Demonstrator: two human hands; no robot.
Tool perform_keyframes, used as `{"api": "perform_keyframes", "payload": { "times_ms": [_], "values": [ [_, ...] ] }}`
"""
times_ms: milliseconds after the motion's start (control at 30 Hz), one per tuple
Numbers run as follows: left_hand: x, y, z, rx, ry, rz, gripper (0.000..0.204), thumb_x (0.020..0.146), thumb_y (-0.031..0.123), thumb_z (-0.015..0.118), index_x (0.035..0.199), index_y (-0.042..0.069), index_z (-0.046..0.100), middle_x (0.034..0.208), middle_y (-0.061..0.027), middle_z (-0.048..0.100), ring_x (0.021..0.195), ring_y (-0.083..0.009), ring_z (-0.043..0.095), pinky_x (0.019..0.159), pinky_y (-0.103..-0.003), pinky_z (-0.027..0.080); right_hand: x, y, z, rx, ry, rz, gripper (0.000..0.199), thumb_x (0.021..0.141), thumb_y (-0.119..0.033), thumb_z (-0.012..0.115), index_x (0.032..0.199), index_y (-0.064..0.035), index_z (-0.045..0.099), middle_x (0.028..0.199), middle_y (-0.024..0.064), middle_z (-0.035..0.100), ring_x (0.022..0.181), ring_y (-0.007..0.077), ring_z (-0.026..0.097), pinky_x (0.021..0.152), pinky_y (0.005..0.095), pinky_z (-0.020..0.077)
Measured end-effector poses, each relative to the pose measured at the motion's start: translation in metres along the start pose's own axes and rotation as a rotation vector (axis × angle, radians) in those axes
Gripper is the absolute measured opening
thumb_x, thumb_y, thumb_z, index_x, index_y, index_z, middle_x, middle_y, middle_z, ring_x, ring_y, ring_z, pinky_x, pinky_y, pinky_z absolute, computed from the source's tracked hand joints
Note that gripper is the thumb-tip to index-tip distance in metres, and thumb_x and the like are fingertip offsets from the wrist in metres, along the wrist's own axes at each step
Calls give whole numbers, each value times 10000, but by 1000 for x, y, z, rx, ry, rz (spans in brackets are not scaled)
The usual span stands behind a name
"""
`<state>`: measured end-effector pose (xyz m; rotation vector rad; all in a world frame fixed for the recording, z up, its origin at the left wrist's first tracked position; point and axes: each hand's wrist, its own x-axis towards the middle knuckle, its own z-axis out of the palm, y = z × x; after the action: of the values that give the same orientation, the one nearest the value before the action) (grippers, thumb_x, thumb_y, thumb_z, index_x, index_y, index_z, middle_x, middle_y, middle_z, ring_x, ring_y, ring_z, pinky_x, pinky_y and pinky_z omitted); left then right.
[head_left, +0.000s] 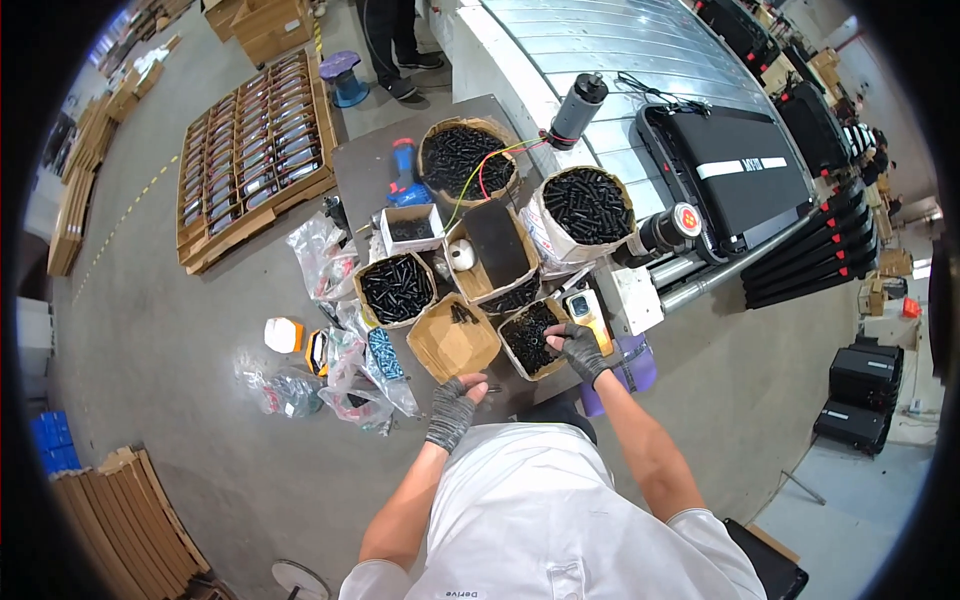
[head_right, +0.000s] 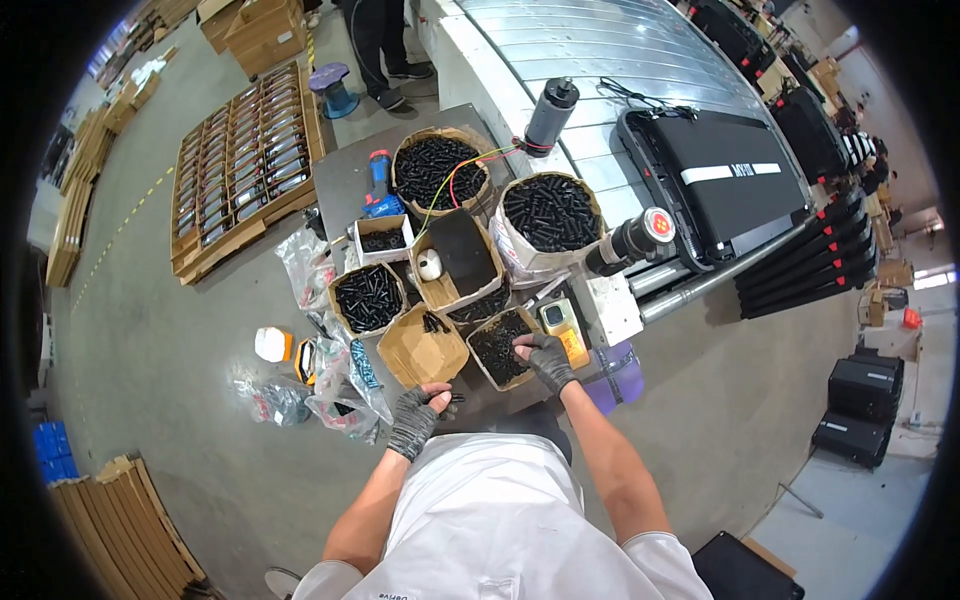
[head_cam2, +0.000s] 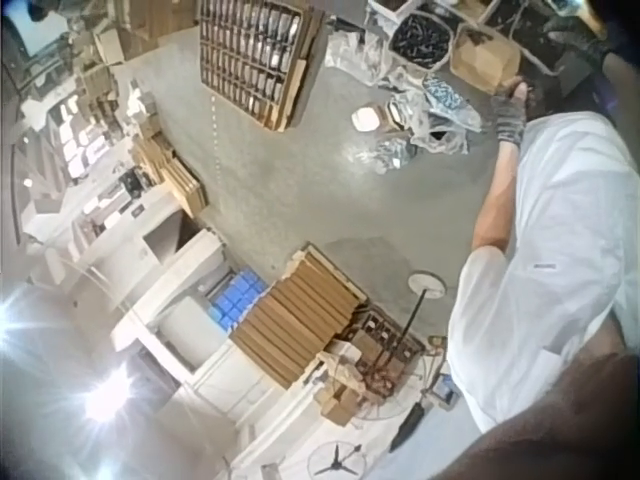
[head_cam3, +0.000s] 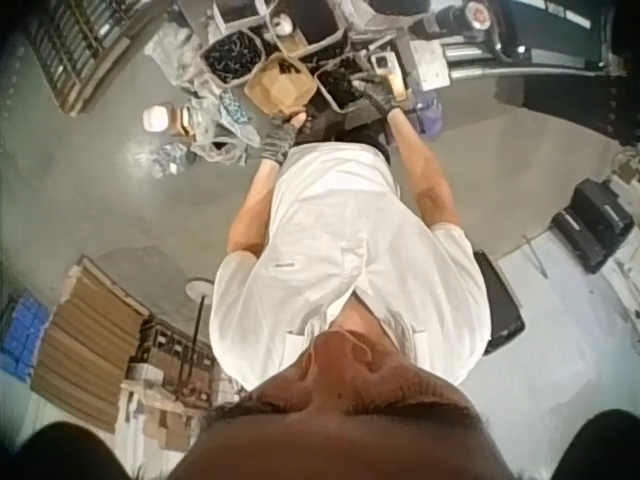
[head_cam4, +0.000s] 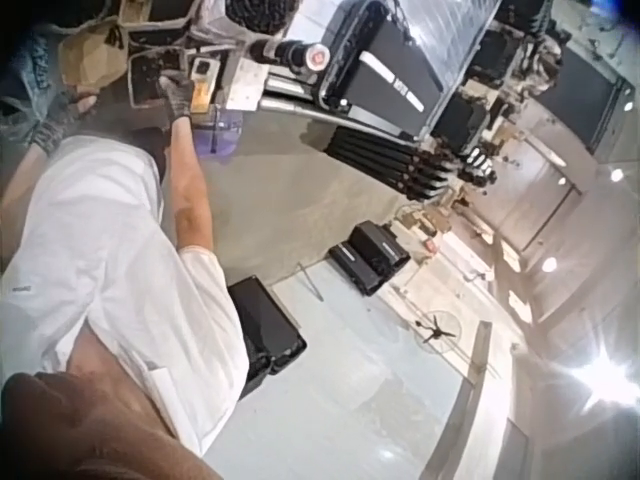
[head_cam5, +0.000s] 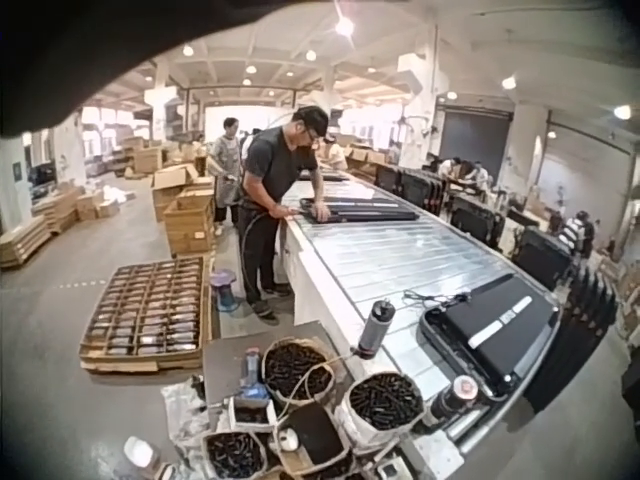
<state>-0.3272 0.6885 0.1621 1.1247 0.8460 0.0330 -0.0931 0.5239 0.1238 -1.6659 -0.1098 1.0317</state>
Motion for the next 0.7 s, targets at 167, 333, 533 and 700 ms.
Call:
{"api": "perform_keyframes", "payload": {
  "times_ms": [167, 333, 533, 700],
  "values": [
    [2, 10, 10, 51, -30, 42, 209, 872, 105, 639, 1063, 19, 655, 905, -50, 666, 786, -113, 613, 717, -264, 500, -15, -2, -7, 472, -77, 81, 246, 855, -92, 640, 1092, -27, 620, 963, 54, 645, 838, 171, 640, 769, 292, 524],
    [-2, 24, 18, 8, -38, 56, 248, 888, 141, 635, 1078, -18, 624, 895, -80, 658, 728, -148, 639, 665, -280, 547, -30, -6, -4, 754, -214, 44, 238, 905, -194, 591, 1087, -42, 619, 975, 81, 644, 912, 205, 635, 829, 329, 515],
    [4, 35, 38, 5, -24, 51, 253, 885, 156, 645, 1077, -9, 628, 885, -77, 656, 713, -149, 632, 670, -283, 541, -39, -15, -3, 830, -155, 146, 254, 889, -174, 612, 1094, -24, 609, 1009, 91, 646, 959, 203, 630, 872, 322, 513],
    [18, 36, 59, -179, -33, -38, 254, 890, 163, 646, 1077, -2, 597, 853, -87, 669, 682, -159, 631, 612, -276, 529, -62, -33, 0, 694, -173, 99, 270, 851, -84, 632, 1107, -2, 600, 1012, 94, 642, 953, 183, 622, 858, 291, 508]
  ]
}}
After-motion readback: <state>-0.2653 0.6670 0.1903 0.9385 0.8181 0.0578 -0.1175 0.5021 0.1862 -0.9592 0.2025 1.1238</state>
